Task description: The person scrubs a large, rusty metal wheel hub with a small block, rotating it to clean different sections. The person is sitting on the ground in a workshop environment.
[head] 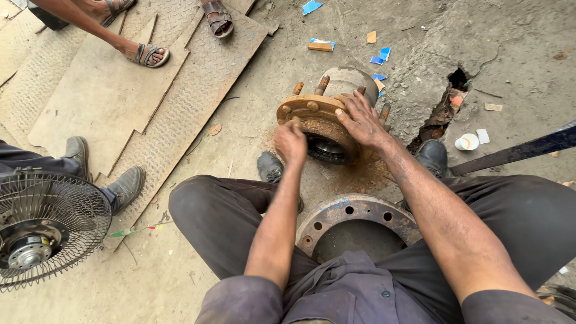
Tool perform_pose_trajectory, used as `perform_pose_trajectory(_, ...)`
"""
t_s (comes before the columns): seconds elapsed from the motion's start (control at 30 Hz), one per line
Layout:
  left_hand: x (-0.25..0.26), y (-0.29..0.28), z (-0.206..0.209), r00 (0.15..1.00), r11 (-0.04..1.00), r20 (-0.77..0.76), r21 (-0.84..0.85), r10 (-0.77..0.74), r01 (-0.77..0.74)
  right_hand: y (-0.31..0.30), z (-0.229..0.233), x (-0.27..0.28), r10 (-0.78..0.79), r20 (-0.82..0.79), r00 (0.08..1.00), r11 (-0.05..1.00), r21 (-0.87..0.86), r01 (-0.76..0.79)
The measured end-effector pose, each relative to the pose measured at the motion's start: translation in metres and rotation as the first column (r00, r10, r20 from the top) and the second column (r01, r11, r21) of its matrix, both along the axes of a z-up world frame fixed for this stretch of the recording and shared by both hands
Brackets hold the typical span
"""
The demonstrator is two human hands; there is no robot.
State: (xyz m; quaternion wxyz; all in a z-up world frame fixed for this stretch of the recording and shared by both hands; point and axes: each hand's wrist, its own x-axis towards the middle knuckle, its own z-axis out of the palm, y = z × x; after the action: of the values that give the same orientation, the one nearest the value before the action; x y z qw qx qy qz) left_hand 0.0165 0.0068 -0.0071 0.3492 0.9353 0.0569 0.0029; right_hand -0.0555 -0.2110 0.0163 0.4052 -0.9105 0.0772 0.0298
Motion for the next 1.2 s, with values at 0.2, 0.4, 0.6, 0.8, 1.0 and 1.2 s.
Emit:
perform_pose_trajectory(0.2,0.040,0.009,-0.048,0.985,0.993,-0.130,0.023,0.115,-0.113,0.000,0.005,-0.001,-0.005,-0.070,0.998,1.000,-0.004,0.005)
perform_pose_trajectory(0.4,0.017,-0.002,-0.023,0.976,0.976,-0.205,-0.183,0.075,-0.114,0.001,0.000,0.001,-0.012,-0.032,0.999,1.000,-0.014,0.011)
perform_pose_trajectory(0.6,-0.016,-0.017,-0.024,0.985,0.976,0.164,-0.198,-0.058,0.090,0.004,0.009,-0.001,-0.046,-0.083,0.995,0.998,-0.048,0.042)
perform_pose_trajectory(0.8,-0.063,-0.050,-0.011,0.911,0.937,0.224,0.133,-0.346,0.324,-0.001,-0.002,0.001,-0.010,-0.009,1.000,0.998,-0.055,0.010)
perform_pose_trajectory(1.0,-0.095,-0.046,0.002,0.758,0.870,0.430,0.202,-0.491,0.449,-0.002,-0.006,0.000,-0.011,0.043,0.999,0.998,-0.062,0.013)
perform_pose_trajectory(1.2,-0.065,-0.030,-0.013,0.824,0.935,0.512,-0.103,-0.244,0.341,0.001,0.009,-0.004,-0.011,0.023,1.000,0.999,-0.038,0.012)
